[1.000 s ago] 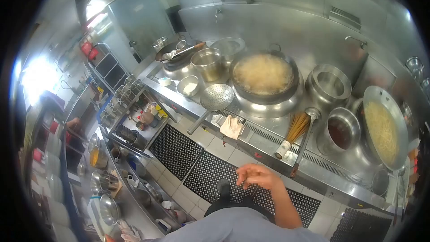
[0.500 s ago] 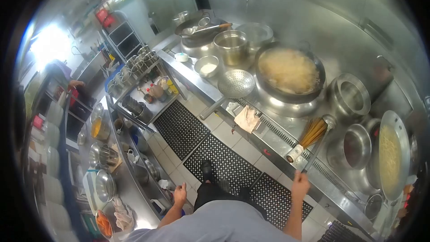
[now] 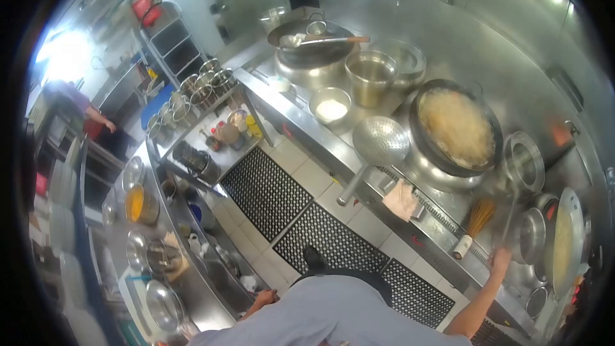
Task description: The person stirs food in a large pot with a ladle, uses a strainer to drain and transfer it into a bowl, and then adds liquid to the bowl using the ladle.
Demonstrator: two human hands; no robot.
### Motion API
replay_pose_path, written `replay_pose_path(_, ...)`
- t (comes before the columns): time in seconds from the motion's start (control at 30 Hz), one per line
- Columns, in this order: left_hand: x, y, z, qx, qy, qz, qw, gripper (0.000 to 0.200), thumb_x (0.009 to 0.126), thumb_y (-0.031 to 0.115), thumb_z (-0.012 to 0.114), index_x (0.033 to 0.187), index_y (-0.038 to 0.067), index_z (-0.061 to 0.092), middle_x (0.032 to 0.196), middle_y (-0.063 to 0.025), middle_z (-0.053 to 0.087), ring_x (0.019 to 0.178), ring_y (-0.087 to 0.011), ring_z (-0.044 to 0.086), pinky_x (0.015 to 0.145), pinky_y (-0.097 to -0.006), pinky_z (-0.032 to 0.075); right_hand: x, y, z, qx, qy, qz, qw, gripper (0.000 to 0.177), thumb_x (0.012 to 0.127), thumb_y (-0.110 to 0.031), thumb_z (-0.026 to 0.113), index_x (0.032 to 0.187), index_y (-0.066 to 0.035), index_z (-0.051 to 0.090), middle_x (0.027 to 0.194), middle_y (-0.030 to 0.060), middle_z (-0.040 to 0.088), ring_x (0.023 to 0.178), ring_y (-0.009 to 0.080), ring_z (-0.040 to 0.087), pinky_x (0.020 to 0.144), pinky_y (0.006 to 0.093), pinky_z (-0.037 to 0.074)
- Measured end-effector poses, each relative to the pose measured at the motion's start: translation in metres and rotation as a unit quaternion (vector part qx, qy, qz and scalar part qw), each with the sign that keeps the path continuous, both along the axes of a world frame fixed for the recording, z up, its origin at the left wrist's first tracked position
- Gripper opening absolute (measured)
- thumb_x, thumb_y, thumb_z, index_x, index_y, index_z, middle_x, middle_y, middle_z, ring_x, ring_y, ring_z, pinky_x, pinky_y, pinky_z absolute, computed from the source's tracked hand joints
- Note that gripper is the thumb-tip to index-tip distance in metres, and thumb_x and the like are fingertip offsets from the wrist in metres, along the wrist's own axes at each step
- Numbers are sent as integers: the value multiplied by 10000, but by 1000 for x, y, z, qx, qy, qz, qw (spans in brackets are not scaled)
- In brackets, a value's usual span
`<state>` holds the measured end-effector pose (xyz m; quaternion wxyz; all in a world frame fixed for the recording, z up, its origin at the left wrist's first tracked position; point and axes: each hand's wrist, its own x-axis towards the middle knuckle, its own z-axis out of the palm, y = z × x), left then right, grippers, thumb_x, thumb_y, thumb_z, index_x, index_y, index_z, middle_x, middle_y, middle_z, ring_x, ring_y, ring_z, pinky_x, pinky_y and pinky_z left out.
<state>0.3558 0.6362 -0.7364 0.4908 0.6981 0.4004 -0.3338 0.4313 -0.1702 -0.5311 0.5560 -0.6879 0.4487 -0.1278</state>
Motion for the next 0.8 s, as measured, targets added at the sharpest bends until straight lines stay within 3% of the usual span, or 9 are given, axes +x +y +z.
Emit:
replay_pose_path(0.07, 20, 42, -31, -10, -7, 22, 1000, 247, 803, 188, 619, 924, -27, 608, 711, -170, 630, 507, -238, 580, 469, -381, 461, 36, 60, 33, -69, -67, -45, 994, 254, 852, -178, 528, 1018, 3, 590, 667, 21, 522, 535, 126, 488, 473, 268, 406)
replay_pose_path(0.1, 44, 63, -36, 67, -80, -138, 985, 229, 790, 172, 624, 909, -22, 607, 742, -179, 633, 558, -266, 595, 507, -391, 475, 54, 92, 43, -100, -94, -68, 988, 274, 855, -177, 528, 1058, 1, 576, 673, 17, 523, 535, 131, 488, 477, 271, 410)
replay_pose_path(0.17, 86, 105, -37, 206, -204, -448, 846, 194, 765, 141, 633, 881, -13, 605, 802, -198, 638, 660, -321, 624, 582, -411, 502, 95, 142, 51, -66, -214, -76, 972, 345, 879, -201, 540, 1165, -9, 517, 688, 14, 537, 532, 135, 488, 470, 272, 403)
replay_pose_path(0.23, 156, 128, -49, 156, -150, -334, 917, 149, 796, 140, 598, 789, -7, 582, 774, -184, 618, 678, -322, 618, 580, -403, 502, 153, 188, 78, 67, -269, -29, 960, 269, 876, -189, 591, 1091, -47, 515, 669, -12, 483, 491, 106, 438, 412, 275, 344)
replay_pose_path(0.27, 202, 131, -34, -63, -71, -10, 995, 174, 847, 171, 568, 812, 1, 578, 717, -129, 591, 572, -231, 577, 486, -345, 460, 183, 235, 115, 43, -255, -48, 965, 141, 871, -153, 585, 940, -85, 483, 627, -26, 433, 456, 88, 405, 382, 260, 306)
replay_pose_path(0.33, 283, 119, 20, -76, -163, 53, 982, 225, 906, 178, 524, 1048, 5, 547, 720, -57, 568, 521, -139, 501, 438, -270, 397, 243, 276, 144, 49, -286, -7, 957, 210, 875, -133, 557, 1064, -75, 487, 589, -36, 398, 422, 74, 357, 364, 253, 281)
replay_pose_path(0.6, 472, 151, 92, -58, -311, 5, 949, 253, 962, 192, 489, 1123, 0, 524, 769, -39, 579, 562, -102, 544, 449, -225, 396, 475, 421, 191, 54, -250, 178, 950, 194, 811, -105, 573, 963, -27, 482, 610, 10, 480, 442, 97, 443, 389, 261, 355)
replay_pose_path(0.73, 429, 205, 57, -51, -265, 153, 951, 171, 949, 179, 499, 1029, 28, 504, 702, -51, 534, 528, -133, 511, 442, -262, 414, 614, 447, 178, -4, -242, 234, 942, 119, 779, -100, 594, 851, -18, 546, 601, 51, 519, 446, 148, 471, 417, 307, 373)
replay_pose_path(0.8, 376, 243, 30, -9, -186, 76, 980, 160, 912, 175, 513, 1007, 49, 537, 734, -94, 574, 581, -201, 552, 465, -306, 439, 681, 432, 181, 45, -214, 177, 960, 77, 783, -92, 593, 788, -16, 584, 603, 60, 529, 472, 161, 496, 426, 316, 376)
